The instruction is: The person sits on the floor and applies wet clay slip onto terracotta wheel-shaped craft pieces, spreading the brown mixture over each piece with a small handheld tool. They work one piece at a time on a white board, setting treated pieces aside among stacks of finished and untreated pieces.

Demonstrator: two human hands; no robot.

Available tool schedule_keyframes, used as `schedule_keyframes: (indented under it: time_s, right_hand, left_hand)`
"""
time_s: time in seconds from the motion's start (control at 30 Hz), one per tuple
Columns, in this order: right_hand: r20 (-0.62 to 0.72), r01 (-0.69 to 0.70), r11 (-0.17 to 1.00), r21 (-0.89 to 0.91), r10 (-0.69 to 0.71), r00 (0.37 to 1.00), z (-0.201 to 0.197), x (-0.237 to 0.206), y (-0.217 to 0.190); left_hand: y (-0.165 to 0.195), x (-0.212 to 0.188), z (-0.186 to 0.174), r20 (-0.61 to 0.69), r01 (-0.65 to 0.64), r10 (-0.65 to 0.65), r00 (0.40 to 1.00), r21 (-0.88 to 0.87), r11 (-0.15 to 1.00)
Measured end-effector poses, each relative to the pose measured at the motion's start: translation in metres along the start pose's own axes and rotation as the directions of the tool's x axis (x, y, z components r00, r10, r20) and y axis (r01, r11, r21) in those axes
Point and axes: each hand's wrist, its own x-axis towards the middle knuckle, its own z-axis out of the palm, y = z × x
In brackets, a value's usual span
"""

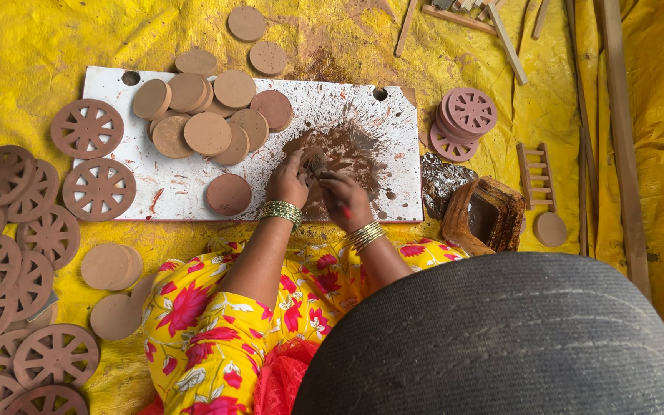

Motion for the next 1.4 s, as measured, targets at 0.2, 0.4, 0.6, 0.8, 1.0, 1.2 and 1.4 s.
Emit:
schedule_keyframes:
  time_s: [0.2,0.4,0.6,0.8,1.0,1.2,1.4]
  right_hand:
    - [-0.09,-0.021,0.999,0.046,0.025,0.996,-0.008,0.007,0.017]
    - [-0.143,-0.026,1.0,0.006,0.027,0.989,0.0,0.006,-0.006]
    - [-0.135,-0.1,0.992,-0.077,0.089,0.987,-0.007,0.009,-0.024]
    - [-0.167,-0.156,0.984,-0.087,0.14,0.976,-0.008,0.011,-0.024]
    - [-0.22,-0.192,0.977,-0.09,0.168,0.961,-0.003,0.009,-0.015]
    - [-0.26,-0.303,0.95,-0.074,0.275,0.926,-0.003,0.01,0.004]
    - [-0.263,-0.371,0.927,0.054,0.371,0.891,0.003,0.0,0.027]
  left_hand:
    - [0.005,0.003,-0.003,0.041,0.074,-0.075,0.996,0.022,0.997]
    - [0.013,-0.002,-0.009,-0.015,-0.029,0.029,0.999,-0.002,1.0]
    - [0.023,-0.008,-0.012,-0.055,-0.081,0.079,0.995,-0.026,0.996]
    - [0.025,-0.008,-0.015,-0.053,-0.069,0.07,0.996,0.017,0.997]
    - [0.025,-0.008,-0.014,-0.08,-0.064,0.06,0.995,-0.043,0.997]
    - [0.031,-0.006,-0.019,-0.027,0.019,-0.021,0.999,-0.048,0.999]
    - [0.03,-0.004,-0.015,0.021,0.101,-0.1,0.995,-0.056,0.993]
